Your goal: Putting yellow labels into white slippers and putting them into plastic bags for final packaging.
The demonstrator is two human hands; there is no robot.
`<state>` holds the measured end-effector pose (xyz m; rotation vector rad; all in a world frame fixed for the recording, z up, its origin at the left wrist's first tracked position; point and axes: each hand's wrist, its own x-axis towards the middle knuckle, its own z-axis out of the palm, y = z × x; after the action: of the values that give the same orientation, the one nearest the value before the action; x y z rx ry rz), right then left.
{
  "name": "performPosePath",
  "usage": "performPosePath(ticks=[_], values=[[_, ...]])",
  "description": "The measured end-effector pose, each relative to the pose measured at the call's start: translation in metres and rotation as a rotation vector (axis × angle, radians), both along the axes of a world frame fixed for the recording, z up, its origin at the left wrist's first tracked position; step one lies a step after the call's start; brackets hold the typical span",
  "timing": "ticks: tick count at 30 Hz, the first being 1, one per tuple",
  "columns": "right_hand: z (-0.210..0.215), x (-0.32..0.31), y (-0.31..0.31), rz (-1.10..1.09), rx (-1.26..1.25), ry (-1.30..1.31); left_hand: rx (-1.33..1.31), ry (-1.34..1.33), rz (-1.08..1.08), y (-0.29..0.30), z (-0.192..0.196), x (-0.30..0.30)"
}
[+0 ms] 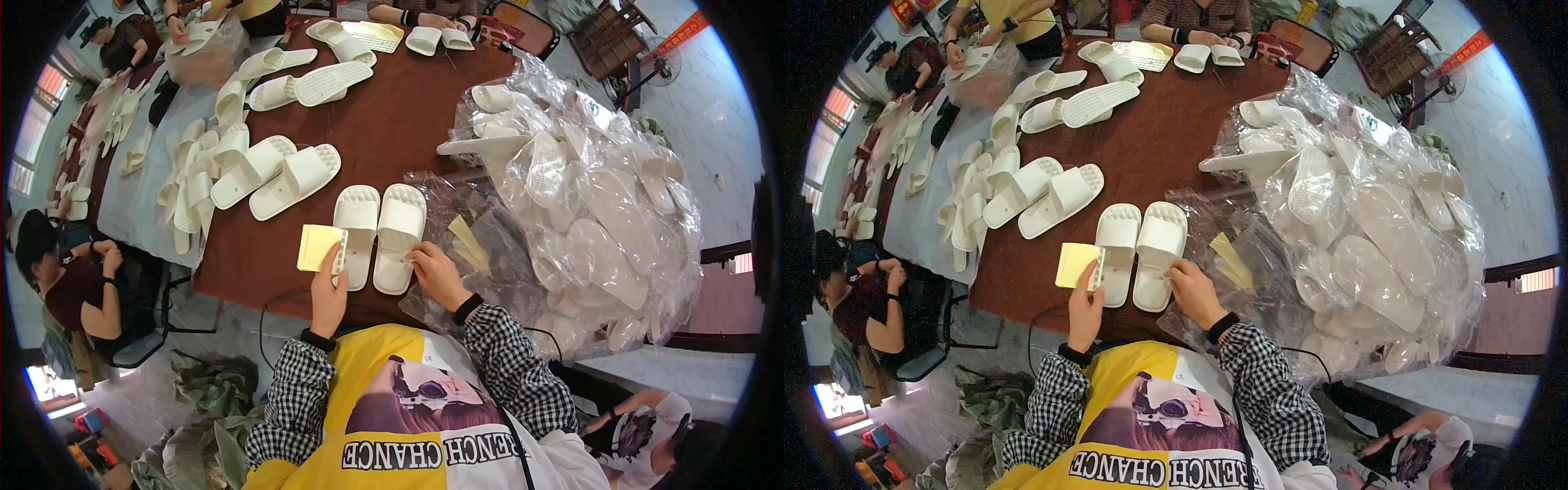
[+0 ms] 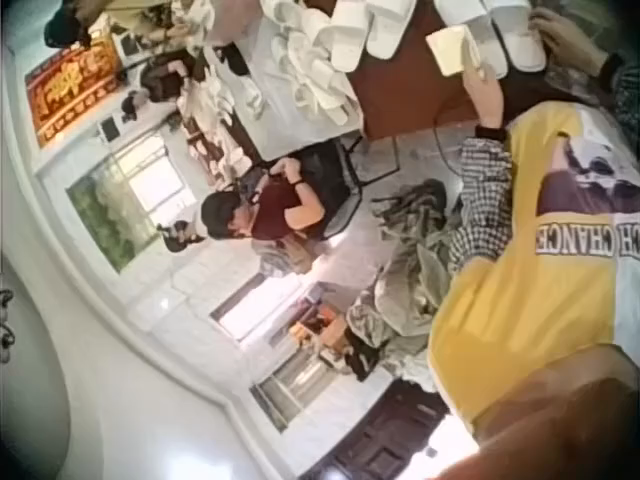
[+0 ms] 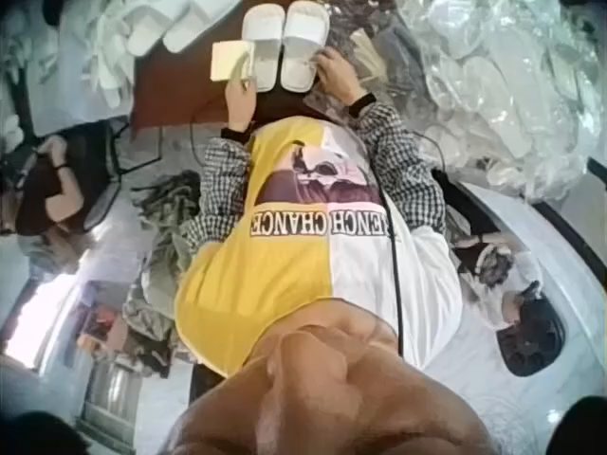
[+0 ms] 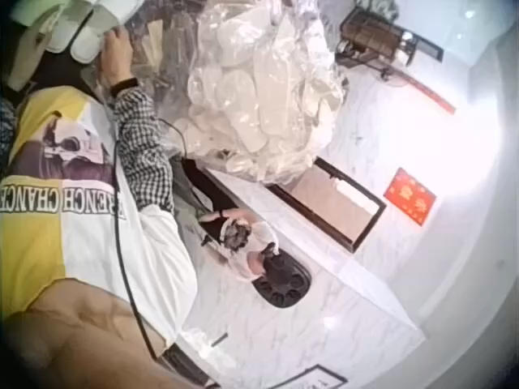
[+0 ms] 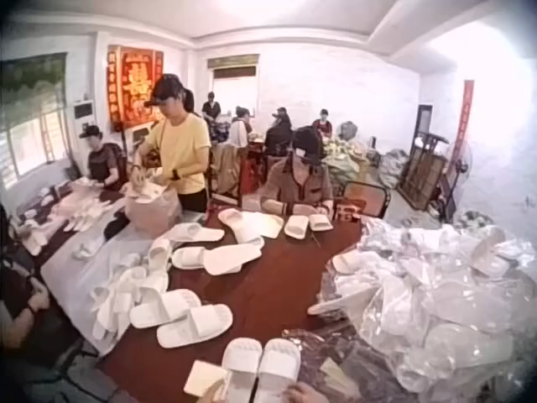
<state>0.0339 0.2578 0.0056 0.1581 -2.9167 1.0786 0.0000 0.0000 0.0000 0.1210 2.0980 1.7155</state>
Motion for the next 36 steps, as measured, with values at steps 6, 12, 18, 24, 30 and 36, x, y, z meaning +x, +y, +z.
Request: performPosePath(ticks=[6, 12, 18, 24, 30, 36], values=[[-0.006, -0.006, -0.014, -0.034, 0.037, 0.114, -0.344, 0.458, -0.062, 0.03, 0.0, 0.013], [-0.015, -0.011, -0.019, -0.058, 0.132, 0.107, -0.52, 0.405, -0.045, 0.037, -0.018, 0.013], [-0.017, -0.017, -0.024, -0.006, 0.269, 0.177, -0.439, 0.37, 0.01, 0.036, -0.024, 0.011], [-0.018, -0.02, -0.026, -0.026, 0.31, 0.096, -0.457, 0.381, 0.016, 0.035, -0.021, 0.012], [-0.018, -0.017, -0.02, 0.014, 0.256, 0.12, -0.452, 0.391, 0.023, 0.036, -0.019, 0.012], [-0.012, -0.014, -0.024, -0.033, 0.272, 0.033, -0.472, 0.404, 0.018, 0.035, -0.019, 0.012]])
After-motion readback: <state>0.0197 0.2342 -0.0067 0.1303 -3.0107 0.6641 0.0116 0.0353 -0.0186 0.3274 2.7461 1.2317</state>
